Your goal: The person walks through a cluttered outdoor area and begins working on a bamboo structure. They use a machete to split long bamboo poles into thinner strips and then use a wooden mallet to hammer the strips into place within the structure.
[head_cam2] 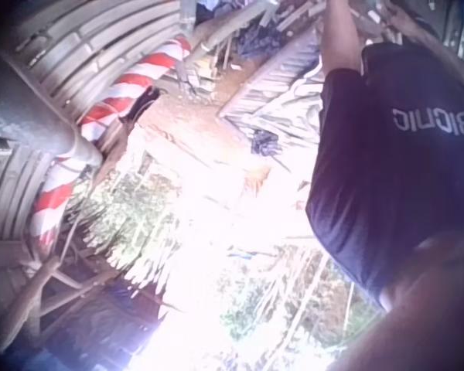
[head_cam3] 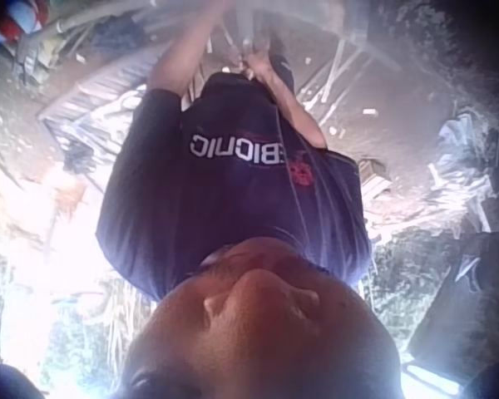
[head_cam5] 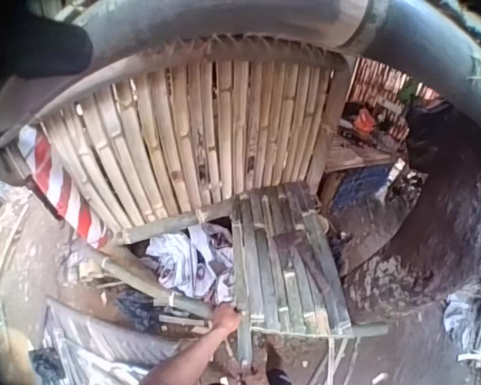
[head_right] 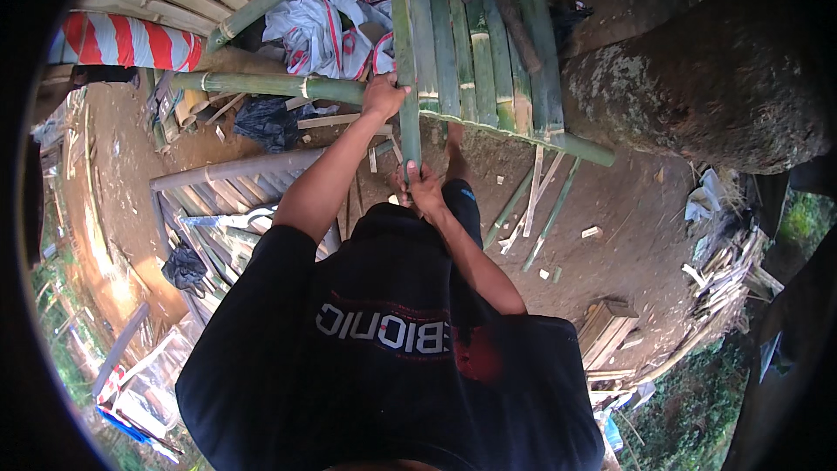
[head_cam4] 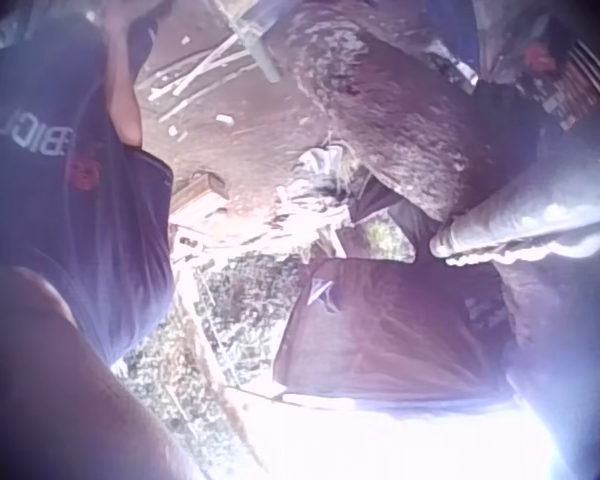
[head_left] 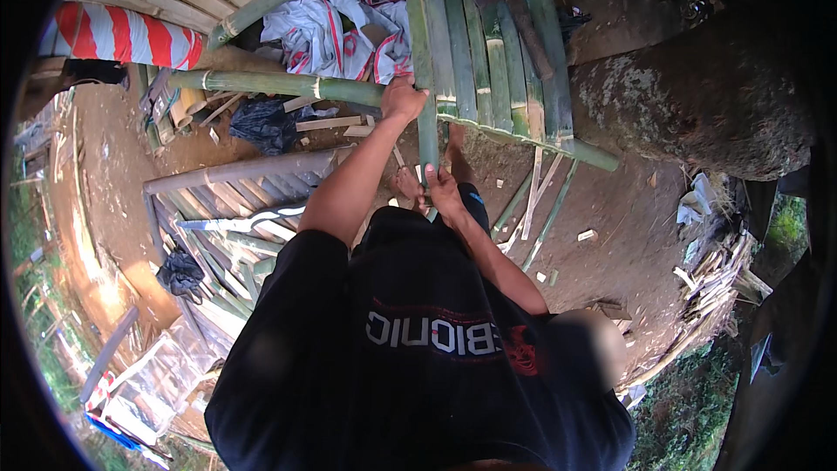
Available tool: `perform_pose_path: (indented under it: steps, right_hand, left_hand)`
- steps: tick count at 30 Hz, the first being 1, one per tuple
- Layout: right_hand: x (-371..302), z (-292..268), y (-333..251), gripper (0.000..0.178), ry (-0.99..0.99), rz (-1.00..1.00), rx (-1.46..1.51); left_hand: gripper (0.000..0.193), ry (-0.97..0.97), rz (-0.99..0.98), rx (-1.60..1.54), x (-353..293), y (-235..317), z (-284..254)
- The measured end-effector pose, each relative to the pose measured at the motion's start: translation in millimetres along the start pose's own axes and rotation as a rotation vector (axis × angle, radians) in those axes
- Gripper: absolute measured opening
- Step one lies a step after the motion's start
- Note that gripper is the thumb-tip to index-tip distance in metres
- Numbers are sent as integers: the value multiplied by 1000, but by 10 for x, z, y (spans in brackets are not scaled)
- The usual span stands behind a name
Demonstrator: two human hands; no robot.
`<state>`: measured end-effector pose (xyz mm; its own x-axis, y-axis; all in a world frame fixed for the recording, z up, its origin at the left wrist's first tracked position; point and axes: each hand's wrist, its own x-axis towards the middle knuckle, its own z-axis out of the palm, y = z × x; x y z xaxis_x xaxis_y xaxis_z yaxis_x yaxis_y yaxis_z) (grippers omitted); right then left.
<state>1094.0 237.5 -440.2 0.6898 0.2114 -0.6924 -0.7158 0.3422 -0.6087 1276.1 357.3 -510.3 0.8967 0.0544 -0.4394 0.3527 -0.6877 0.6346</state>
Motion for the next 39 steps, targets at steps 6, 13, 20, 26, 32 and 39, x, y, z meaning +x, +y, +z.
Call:
perform_pose_path:
  steps: [6,13,20,26,32,39]
  right_hand:
    - [53,-39,56,34,31,20,-49]
    - [66,-41,63,35,30,44,-69]
    - [58,-70,70,34,11,25,-49]
    - [136,-149,192,30,-57,-3,32]
    - [137,-118,150,30,30,26,-24]
    - [156,-130,197,34,62,18,-88]
  left_hand:
    - [51,10,-14,32,39,-6,27]
    - [52,51,-34,57,-23,40,-9]
    - [44,0,-11,123,-94,197,-108]
    - [46,25,-41,37,-49,89,-32]
    - [48,33,-53,77,-85,180,-54]
    - [49,37,-78,94,-73,146,-20]
